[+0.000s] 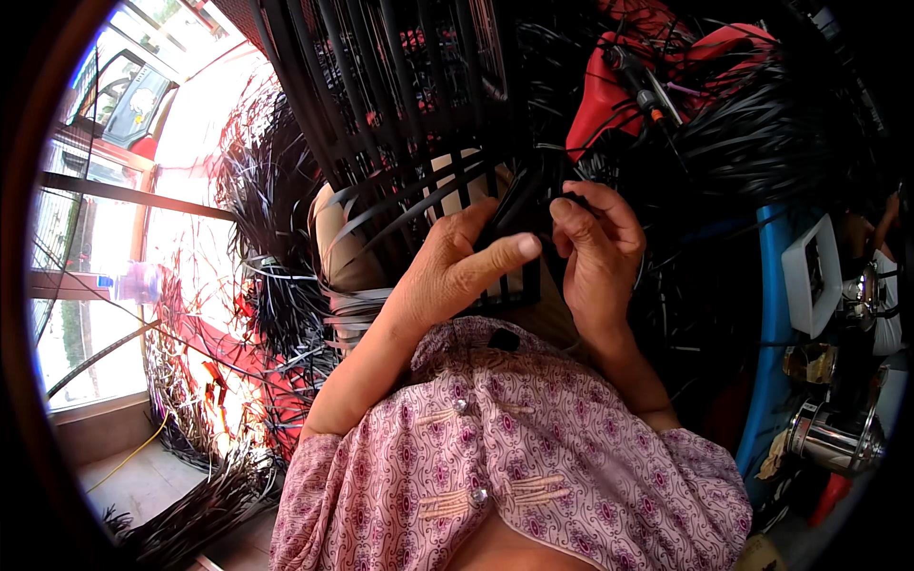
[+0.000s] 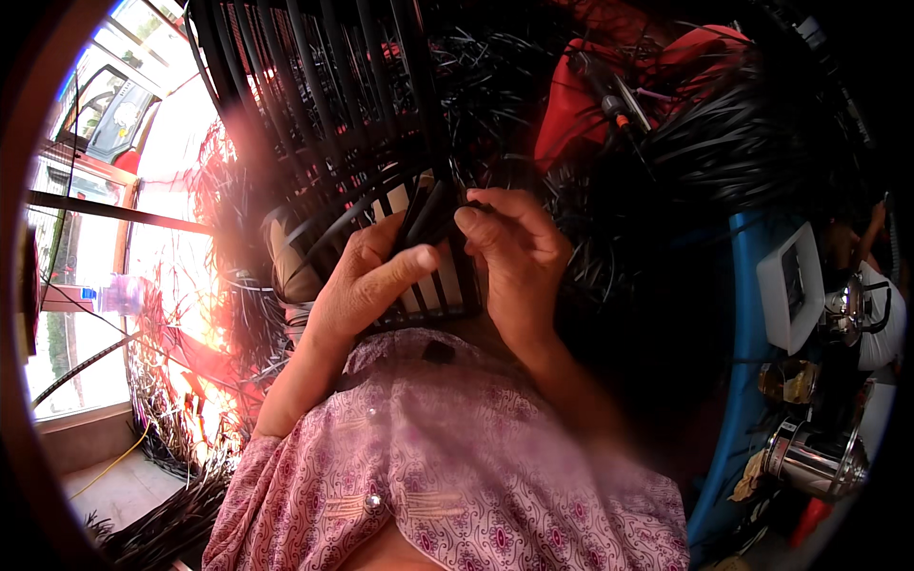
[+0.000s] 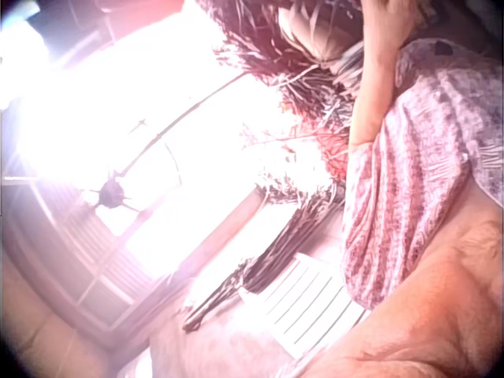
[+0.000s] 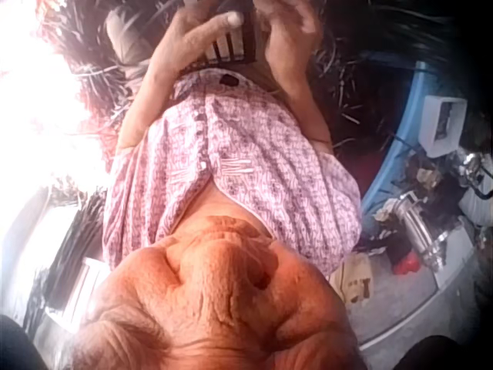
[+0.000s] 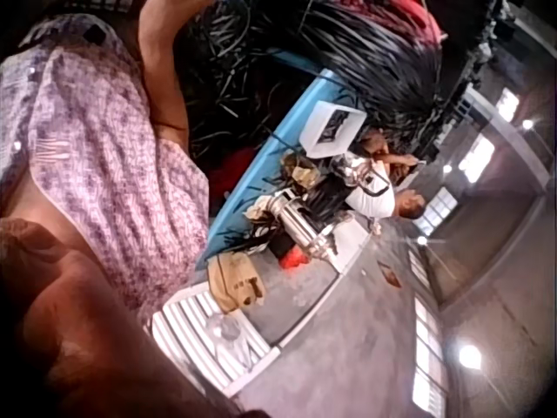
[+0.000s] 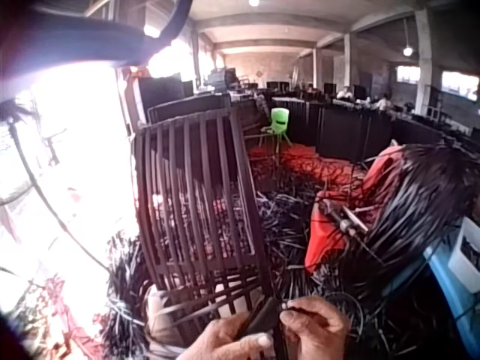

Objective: The person sits on the floor and weaves black plastic strips into a basket frame. They use a staple gun to secure the strips at intervals, then continue weaving additional strips into the structure.

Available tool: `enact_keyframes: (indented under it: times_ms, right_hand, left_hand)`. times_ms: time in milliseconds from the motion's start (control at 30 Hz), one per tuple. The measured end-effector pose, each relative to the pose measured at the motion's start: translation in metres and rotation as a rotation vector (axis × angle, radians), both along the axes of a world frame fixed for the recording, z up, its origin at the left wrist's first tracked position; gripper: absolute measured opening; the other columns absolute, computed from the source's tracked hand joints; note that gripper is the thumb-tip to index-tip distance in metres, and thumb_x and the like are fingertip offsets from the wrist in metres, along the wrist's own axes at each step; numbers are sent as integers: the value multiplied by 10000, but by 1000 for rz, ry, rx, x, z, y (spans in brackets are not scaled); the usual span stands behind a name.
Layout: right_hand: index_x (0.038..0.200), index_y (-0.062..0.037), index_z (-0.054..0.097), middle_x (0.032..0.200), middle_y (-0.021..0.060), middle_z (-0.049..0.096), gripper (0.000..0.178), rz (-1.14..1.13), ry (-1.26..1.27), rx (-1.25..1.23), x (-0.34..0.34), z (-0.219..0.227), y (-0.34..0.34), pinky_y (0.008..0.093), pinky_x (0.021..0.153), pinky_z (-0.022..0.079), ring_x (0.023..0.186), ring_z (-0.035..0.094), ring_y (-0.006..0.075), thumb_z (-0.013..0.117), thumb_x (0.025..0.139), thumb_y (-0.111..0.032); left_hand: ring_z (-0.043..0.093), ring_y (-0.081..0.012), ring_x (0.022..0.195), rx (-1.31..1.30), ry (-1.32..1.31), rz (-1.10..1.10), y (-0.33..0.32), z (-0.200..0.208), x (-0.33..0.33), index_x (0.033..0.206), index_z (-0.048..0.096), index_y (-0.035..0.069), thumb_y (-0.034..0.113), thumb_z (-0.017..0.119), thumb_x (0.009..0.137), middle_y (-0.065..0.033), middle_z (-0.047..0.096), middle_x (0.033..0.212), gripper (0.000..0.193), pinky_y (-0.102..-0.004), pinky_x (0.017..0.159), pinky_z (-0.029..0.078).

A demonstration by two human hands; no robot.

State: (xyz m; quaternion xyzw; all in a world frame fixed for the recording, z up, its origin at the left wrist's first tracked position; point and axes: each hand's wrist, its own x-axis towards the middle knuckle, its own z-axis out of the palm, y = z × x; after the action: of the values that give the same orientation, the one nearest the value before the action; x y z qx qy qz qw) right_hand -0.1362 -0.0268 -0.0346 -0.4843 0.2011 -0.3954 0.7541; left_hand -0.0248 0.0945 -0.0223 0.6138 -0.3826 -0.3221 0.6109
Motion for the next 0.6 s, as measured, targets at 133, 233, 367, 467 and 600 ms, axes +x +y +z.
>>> enact_keyframes:
  times_ms: [133, 233, 367, 467, 600]
  right_hand:
    - [995, -32, 708, 789, 15, 658, 167, 7, 25, 77, 2, -7, 0, 201, 575, 441, 654, 587, 73, 753, 834, -45]
    - [1002, -9, 692, 781, 33, 659, 169, 106, -16, 208, 1, -13, -2, 220, 564, 446, 652, 604, 99, 739, 846, -54]
    - [1012, 4, 679, 780, 52, 660, 164, 192, -40, 256, 0, -19, -3, 227, 561, 449, 655, 612, 114, 717, 865, -56]
    - [1015, 5, 678, 792, 57, 666, 159, 184, -34, 227, 0, -22, -1, 230, 569, 456, 662, 616, 116, 712, 871, -51]
    - [1036, -6, 664, 801, 34, 658, 162, 186, -42, 183, 1, -19, 1, 223, 578, 466, 671, 620, 117, 708, 895, -72]
  left_hand:
    - [387, -15, 597, 176, 260, 65, 5, 14, 0, 1056, 639, 18, 322, 612, 991, 76, 452, 641, 312, -222, 522, 318]
    - [403, -14, 620, 61, 158, 166, 7, 10, -3, 992, 653, 33, 234, 665, 959, 79, 483, 665, 204, -208, 544, 337]
    - [431, -16, 645, 88, 49, 182, 13, 11, 3, 937, 658, 29, 151, 726, 899, 74, 520, 690, 145, -204, 570, 361]
    - [446, -16, 654, 100, 23, 153, 16, 13, 4, 900, 667, 23, 118, 741, 871, 67, 537, 698, 124, -204, 576, 370]
    - [464, -11, 662, 108, 1, 231, 20, 14, 5, 864, 680, 12, 86, 747, 847, 67, 554, 699, 101, -199, 587, 382]
